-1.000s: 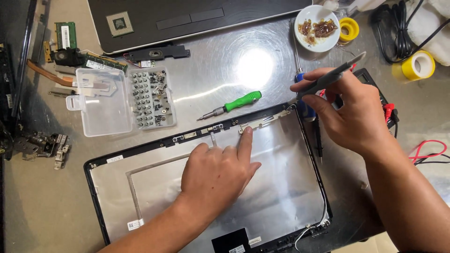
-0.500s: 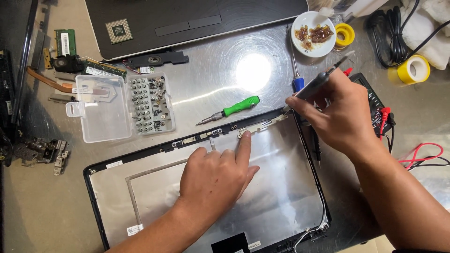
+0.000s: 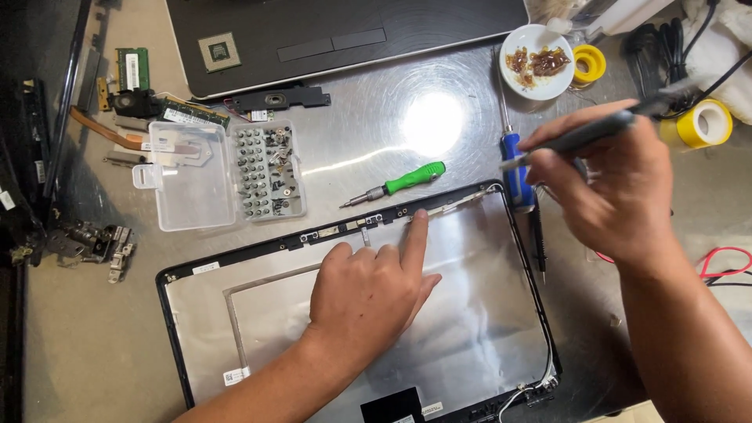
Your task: Disassembling a laptop to remove the screen panel, including unscrewing hinges and managing internal cables.
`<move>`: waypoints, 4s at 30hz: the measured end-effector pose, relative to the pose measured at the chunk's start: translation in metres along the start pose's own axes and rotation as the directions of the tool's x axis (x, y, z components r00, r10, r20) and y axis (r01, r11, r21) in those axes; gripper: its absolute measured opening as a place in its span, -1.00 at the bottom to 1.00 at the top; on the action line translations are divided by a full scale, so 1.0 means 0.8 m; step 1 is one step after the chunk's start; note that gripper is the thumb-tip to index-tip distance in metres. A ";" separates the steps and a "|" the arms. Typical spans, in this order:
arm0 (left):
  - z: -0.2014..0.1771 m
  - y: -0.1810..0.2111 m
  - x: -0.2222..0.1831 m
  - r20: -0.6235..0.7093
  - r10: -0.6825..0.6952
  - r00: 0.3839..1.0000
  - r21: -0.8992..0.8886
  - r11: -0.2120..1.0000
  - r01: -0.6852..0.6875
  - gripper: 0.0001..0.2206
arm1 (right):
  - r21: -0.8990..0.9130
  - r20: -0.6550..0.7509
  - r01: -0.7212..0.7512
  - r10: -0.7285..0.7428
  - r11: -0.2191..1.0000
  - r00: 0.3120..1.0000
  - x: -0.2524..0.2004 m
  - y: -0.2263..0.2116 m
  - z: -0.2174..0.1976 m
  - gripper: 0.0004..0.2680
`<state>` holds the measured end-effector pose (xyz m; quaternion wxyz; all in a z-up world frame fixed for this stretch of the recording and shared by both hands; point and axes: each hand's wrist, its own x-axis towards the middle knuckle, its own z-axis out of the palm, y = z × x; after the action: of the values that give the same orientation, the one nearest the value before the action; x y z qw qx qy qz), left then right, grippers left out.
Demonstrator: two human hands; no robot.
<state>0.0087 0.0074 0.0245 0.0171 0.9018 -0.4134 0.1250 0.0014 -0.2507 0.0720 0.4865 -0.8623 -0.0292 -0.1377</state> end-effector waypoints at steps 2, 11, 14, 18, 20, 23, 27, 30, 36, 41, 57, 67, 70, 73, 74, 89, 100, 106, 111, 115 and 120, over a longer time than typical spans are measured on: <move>0.001 0.000 -0.001 0.020 -0.006 1.000 0.008 1.000 0.006 -0.27 | 0.009 0.017 0.089 -0.089 0.996 0.996 -0.005 0.011 -0.002 -0.86; 0.009 0.002 -0.002 0.011 -0.041 0.999 0.022 0.999 0.041 -0.21 | -0.490 0.325 0.415 -0.281 0.767 0.903 -0.015 0.046 0.023 -0.87; 0.007 0.000 0.000 0.003 -0.041 0.999 0.022 0.999 0.041 -0.21 | -0.543 0.323 0.410 -0.269 0.733 0.907 -0.017 0.048 0.027 -0.90; 0.005 -0.005 0.001 -0.030 -0.058 0.998 -0.003 0.998 0.058 -0.33 | -0.555 0.296 0.381 -0.252 0.739 0.921 -0.016 0.047 0.032 -0.92; 0.000 0.000 -0.001 -0.022 -0.061 0.998 -0.044 0.997 0.060 -0.39 | -0.555 0.290 0.369 -0.243 0.745 0.926 -0.017 0.048 0.033 -0.91; -0.002 0.010 -0.005 -0.011 -0.059 0.998 -0.068 0.996 0.058 -0.38 | -0.561 0.278 0.342 -0.218 0.754 0.936 -0.019 0.049 0.033 -0.90; 0.003 0.012 -0.007 -0.017 -0.063 0.998 -0.057 0.996 0.062 -0.27 | -0.568 0.259 0.317 -0.201 0.760 0.945 -0.022 0.053 0.034 -0.89; 0.000 0.011 -0.007 0.023 -0.058 0.998 -0.022 0.998 0.059 -0.20 | -0.557 0.247 0.315 -0.208 0.769 0.946 -0.021 0.054 0.036 -0.87; 0.003 0.010 -0.006 0.057 -0.062 0.996 0.006 0.998 0.062 -0.08 | -0.567 0.264 0.317 -0.197 0.760 0.944 -0.022 0.061 0.034 -0.87; 0.001 0.005 -0.003 0.094 -0.050 0.994 -0.001 0.999 0.051 -0.11 | -0.563 0.266 0.320 -0.199 0.762 0.943 -0.020 0.060 0.032 -0.87; 0.003 -0.004 0.006 0.129 -0.049 0.990 -0.037 0.998 0.055 -0.24 | -0.541 0.283 0.367 -0.247 0.757 0.927 -0.014 0.060 0.018 -0.93; 0.006 -0.002 0.005 0.109 -0.056 0.992 -0.015 0.998 0.058 -0.22 | -0.557 0.310 0.426 -0.297 0.713 0.903 -0.009 0.049 0.019 -0.95; 0.007 -0.004 0.007 0.112 -0.064 0.992 -0.037 0.997 0.069 -0.24 | -0.522 0.302 0.421 -0.300 0.742 0.905 -0.012 0.047 0.020 -0.88; 0.007 -0.004 0.006 0.105 -0.061 0.993 -0.058 0.996 0.067 -0.21 | -0.526 0.324 0.402 -0.261 0.750 0.910 -0.015 0.041 0.021 -0.93; 0.009 -0.004 0.005 0.090 -0.061 0.994 -0.076 0.995 0.068 -0.21 | -0.430 0.249 0.332 -0.243 0.839 0.938 -0.018 0.040 0.019 -0.94; -0.003 -0.020 0.010 -0.034 -0.149 0.988 -0.975 0.220 0.000 -0.73 | 0.674 0.235 -0.293 0.179 0.678 0.955 -0.076 0.015 0.026 -0.84; 0.001 -0.009 0.013 0.058 -0.200 0.978 -0.880 0.453 0.144 -0.91 | 0.216 -0.005 0.019 -0.019 0.976 1.000 -0.081 0.016 0.036 -0.89; 0.002 -0.006 0.008 -0.129 -0.101 0.986 -0.737 0.676 -0.028 -0.72 | -0.012 0.099 0.420 -0.417 0.907 0.903 -0.098 0.025 0.032 -0.82; -0.003 0.006 0.003 -0.332 0.124 0.935 -0.740 0.580 -0.340 -0.71 | 0.009 0.150 0.345 -0.342 0.939 0.928 -0.084 0.018 0.036 -0.88; -0.006 -0.003 0.007 -0.463 0.081 0.883 -0.652 0.644 -0.400 -0.77 | 0.086 0.144 0.153 -0.165 0.984 0.976 -0.093 0.023 0.031 -0.87; -0.010 -0.017 0.016 -0.359 -0.004 0.933 -0.653 0.715 -0.249 -0.51 | 0.439 0.267 -0.090 -0.034 0.894 0.963 -0.085 0.009 0.041 -0.78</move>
<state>0.0252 0.0076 0.0363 0.4122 0.7656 -0.4804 0.1148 -0.0557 -0.2209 0.0318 0.6649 -0.7383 -0.1132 -0.0024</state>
